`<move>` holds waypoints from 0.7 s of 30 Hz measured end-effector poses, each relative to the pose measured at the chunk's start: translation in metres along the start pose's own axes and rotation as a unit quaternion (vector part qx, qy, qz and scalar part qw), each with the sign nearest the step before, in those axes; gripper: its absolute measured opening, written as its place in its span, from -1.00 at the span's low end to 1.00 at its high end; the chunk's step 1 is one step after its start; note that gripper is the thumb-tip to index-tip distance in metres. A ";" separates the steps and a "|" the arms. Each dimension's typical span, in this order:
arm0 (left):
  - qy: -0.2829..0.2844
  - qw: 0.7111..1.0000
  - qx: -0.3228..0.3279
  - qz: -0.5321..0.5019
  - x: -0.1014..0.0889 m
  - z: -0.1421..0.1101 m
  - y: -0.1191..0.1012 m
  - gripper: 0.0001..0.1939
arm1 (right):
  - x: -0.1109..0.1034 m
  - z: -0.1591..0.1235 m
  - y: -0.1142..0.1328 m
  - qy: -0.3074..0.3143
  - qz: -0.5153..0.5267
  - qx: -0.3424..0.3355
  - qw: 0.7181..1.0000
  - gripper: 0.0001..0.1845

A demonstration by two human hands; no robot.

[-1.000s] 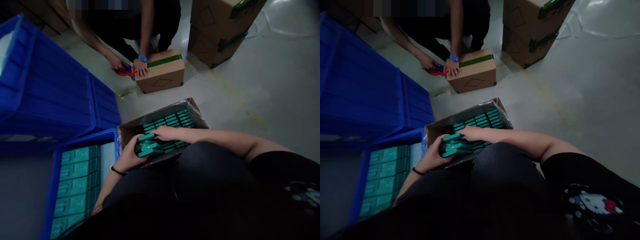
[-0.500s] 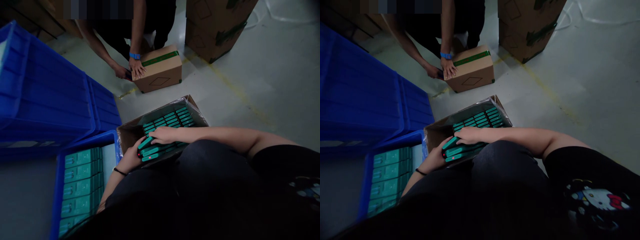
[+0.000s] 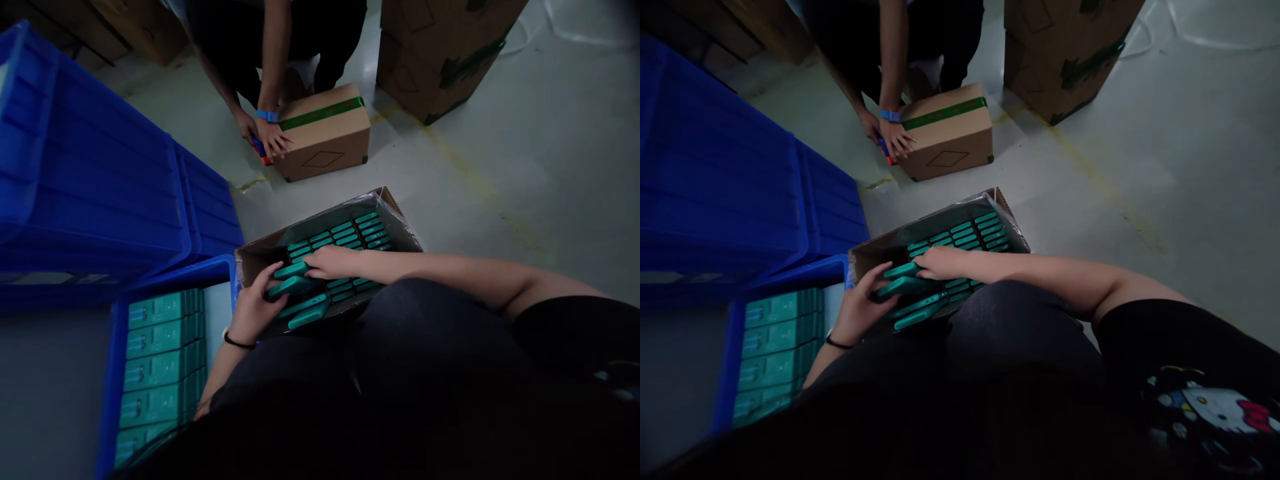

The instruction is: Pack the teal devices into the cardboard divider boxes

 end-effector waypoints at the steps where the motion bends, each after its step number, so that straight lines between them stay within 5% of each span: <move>1: 0.004 1.000 -0.003 -0.007 0.002 0.000 0.001 -0.41 | 0.000 0.000 0.001 0.003 -0.003 -0.005 1.000 -0.72; 6: 0.017 0.996 -0.004 -0.088 0.013 0.000 0.005 -0.72 | 0.002 -0.002 0.002 0.009 0.001 -0.021 1.000 -0.69; 12: 0.032 0.980 -0.015 -0.198 0.024 -0.004 0.011 -0.75 | -0.004 -0.001 -0.003 -0.001 0.014 0.017 1.000 -0.69; 21: -0.015 0.999 0.039 0.000 0.012 -0.006 0.009 -0.83 | -0.010 -0.004 0.000 0.040 -0.032 0.024 0.998 -0.70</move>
Point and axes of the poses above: each hand's wrist, its own z-axis towards the middle knuckle, its own x-axis out of the palm, y = z × x, the point moved 3 cm from there along z, towards the middle knuckle, and after that the axes turned 13 degrees about z, right-handed, at the moved point
